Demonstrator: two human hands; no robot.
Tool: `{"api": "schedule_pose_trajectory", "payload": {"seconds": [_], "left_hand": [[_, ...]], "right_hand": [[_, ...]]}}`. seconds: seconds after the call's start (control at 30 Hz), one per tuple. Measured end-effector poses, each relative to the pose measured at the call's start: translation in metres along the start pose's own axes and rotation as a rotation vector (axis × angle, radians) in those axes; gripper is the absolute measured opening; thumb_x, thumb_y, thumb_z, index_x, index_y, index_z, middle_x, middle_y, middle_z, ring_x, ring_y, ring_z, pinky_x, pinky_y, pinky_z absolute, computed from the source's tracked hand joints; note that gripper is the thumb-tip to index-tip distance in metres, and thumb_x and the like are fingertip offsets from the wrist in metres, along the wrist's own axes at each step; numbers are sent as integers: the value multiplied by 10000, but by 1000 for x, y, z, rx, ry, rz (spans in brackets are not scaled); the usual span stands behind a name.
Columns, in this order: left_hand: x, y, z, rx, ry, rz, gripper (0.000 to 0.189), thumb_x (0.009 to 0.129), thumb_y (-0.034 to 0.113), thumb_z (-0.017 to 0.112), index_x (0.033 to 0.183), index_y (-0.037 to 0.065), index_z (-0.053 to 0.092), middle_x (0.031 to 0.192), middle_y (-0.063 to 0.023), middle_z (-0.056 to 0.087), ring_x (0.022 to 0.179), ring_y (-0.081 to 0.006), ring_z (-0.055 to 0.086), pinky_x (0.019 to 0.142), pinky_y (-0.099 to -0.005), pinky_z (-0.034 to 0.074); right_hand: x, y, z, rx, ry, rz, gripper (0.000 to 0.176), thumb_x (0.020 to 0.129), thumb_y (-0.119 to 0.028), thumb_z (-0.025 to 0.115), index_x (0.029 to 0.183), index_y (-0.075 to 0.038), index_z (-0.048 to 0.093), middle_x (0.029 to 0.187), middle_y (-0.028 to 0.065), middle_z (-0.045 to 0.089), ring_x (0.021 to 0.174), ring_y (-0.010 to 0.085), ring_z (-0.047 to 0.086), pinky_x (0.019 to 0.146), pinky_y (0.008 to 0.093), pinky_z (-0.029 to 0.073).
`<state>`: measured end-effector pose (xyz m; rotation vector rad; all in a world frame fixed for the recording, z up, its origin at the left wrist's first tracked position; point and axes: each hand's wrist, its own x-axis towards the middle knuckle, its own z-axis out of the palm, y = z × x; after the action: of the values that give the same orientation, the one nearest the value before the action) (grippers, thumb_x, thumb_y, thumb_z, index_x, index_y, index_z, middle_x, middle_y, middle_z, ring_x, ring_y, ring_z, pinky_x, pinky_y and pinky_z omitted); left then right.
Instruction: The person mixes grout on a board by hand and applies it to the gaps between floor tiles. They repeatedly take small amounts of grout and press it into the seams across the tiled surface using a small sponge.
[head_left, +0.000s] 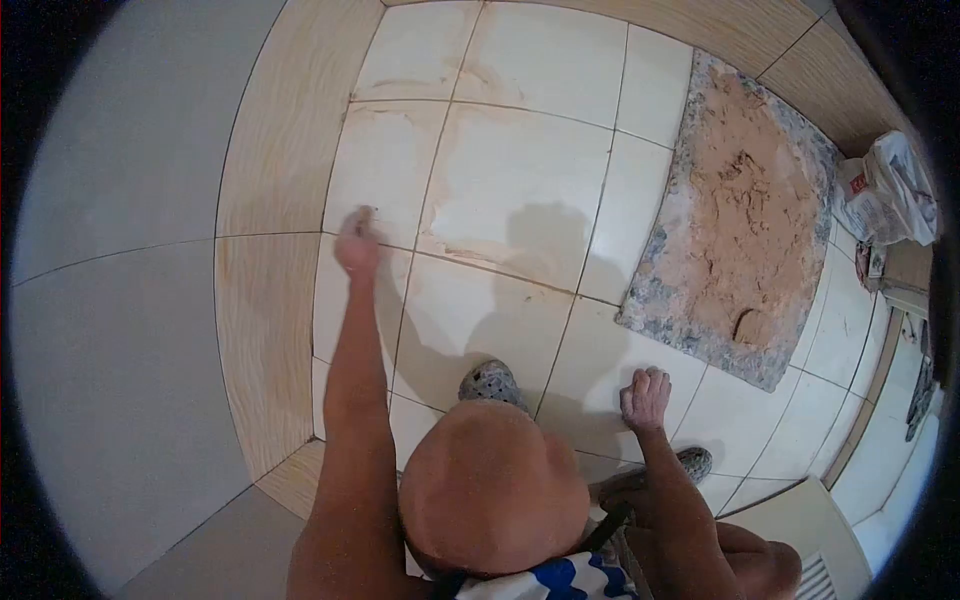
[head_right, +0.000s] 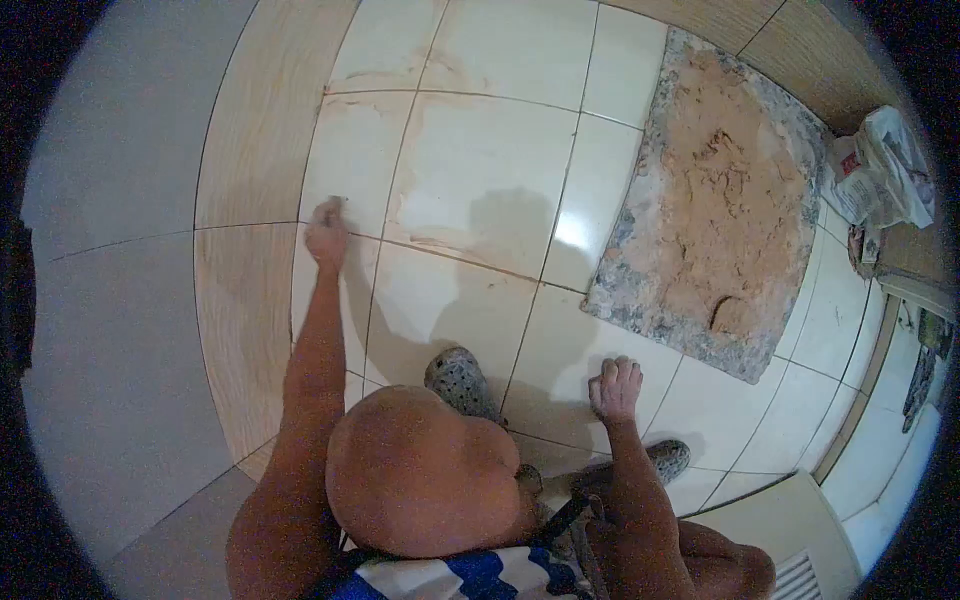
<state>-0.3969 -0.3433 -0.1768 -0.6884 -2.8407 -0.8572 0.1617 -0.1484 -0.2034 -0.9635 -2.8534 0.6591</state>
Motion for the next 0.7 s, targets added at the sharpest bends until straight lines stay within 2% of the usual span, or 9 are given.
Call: {"api": "schedule_pose_trajectory", "payload": {"seconds": [0.07, 0.1, 0.27, 0.33, 0.37, 0.4, 0.43, 0.57, 0.7], "left_hand": [[-45, 59, 23, 186, -284, -156, 391, 779, 48, 594, 1161, 86, 670, 1089, -131, 694, 962, -311, 666, 875, -402, 517], [-77, 84, 37, -79, -99, 163, 390, 779, 9, 579, 1139, 112, 687, 1097, -122, 695, 1005, -303, 658, 908, -393, 509], [-123, 160, 43, -221, -434, 178, 377, 806, -12, 529, 1138, 76, 685, 1132, -136, 685, 1038, -301, 652, 939, -389, 497], [-84, 118, 56, -234, -124, 73, 359, 824, -2, 512, 1135, 56, 681, 1133, -156, 682, 1011, -324, 654, 924, -411, 495], [-57, 132, 26, -246, -194, -241, 335, 843, 24, 515, 1130, 61, 683, 1143, -170, 673, 1006, -344, 644, 909, -424, 493], [-40, 107, 28, 75, -74, -150, 322, 840, 48, 533, 1126, 54, 680, 1102, -181, 674, 989, -349, 638, 887, -426, 496], [-47, 108, 29, 77, -77, -152, 322, 840, 48, 533, 1126, 54, 680, 1102, -181, 674, 989, -349, 638, 887, -426, 496], [-126, 149, 62, -54, -81, 241, 394, 756, -36, 573, 1108, 109, 677, 1020, -161, 672, 961, -355, 627, 856, -447, 499], [-174, 219, 73, -230, -437, 279, 313, 786, -8, 569, 1053, 99, 692, 1010, -142, 682, 998, -333, 619, 886, -425, 494]], "right_hand": [[-1, -3, 6, -30, 31, 46, 315, 733, -151, 564, 1019, -32, 511, 983, 187, 499, 879, 367, 480, 751, 496, 394], [0, -3, 8, -25, 32, 49, 315, 733, -151, 564, 1019, -32, 511, 983, 187, 499, 879, 367, 480, 751, 496, 394], [-3, 3, 10, -40, 9, 36, 336, 726, -161, 559, 1039, -52, 510, 1023, 179, 499, 879, 366, 479, 755, 500, 388], [-1, 3, 10, -24, 21, 28, 354, 717, -189, 571, 1033, -40, 516, 1012, 181, 499, 892, 369, 480, 759, 504, 390], [-4, 3, 9, -3, 24, 15, 377, 708, -216, 584, 1028, -27, 522, 1001, 182, 500, 905, 372, 481, 762, 509, 391], [-4, 5, 11, 19, 31, 22, 371, 709, -221, 589, 1022, -34, 525, 1004, 180, 496, 901, 368, 480, 758, 506, 390], [-6, 6, 13, 20, 28, 23, 371, 709, -221, 589, 1022, -34, 525, 1004, 180, 496, 901, 368, 480, 758, 506, 390], [-9, 5, 13, 11, 41, 23, 376, 717, -237, 596, 1029, -38, 530, 1013, 178, 494, 906, 363, 481, 763, 505, 390], [-5, 5, 13, -23, 49, 17, 384, 731, -247, 600, 1041, -29, 537, 1033, 188, 499, 934, 369, 478, 760, 510, 384]]}}
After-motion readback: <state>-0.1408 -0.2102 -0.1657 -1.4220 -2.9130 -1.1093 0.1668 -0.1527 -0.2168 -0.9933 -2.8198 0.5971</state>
